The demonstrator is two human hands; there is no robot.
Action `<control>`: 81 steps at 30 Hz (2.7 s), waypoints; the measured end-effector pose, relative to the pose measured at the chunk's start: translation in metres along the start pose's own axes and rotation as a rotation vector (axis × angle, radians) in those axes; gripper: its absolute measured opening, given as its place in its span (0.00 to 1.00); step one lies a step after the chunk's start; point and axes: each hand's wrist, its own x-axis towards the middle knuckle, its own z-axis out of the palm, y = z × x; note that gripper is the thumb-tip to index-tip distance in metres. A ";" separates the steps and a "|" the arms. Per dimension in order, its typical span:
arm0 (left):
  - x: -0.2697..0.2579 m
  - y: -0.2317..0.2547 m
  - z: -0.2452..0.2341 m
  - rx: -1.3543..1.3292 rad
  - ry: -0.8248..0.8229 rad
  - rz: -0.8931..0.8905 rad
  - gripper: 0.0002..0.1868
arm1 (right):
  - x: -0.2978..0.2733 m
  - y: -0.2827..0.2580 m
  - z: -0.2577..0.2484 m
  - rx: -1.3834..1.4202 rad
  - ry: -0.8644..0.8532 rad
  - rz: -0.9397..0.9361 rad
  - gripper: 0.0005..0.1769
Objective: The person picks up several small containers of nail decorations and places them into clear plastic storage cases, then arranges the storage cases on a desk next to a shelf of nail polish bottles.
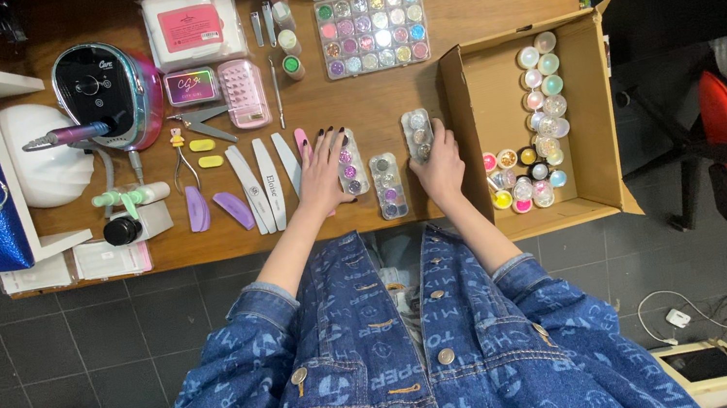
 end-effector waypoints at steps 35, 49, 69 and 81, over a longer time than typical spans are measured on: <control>0.024 0.012 -0.026 -0.081 0.073 -0.110 0.77 | 0.000 0.009 -0.006 0.021 -0.047 -0.062 0.51; 0.070 0.039 -0.002 -0.109 0.348 -0.353 0.73 | -0.006 0.015 -0.005 -0.032 -0.057 -0.100 0.49; 0.095 -0.044 0.013 -0.052 0.234 -0.154 0.42 | -0.006 0.019 -0.018 0.056 -0.137 -0.149 0.49; 0.089 -0.002 -0.014 -0.136 0.344 -0.236 0.35 | -0.012 0.019 -0.023 0.137 -0.115 -0.262 0.47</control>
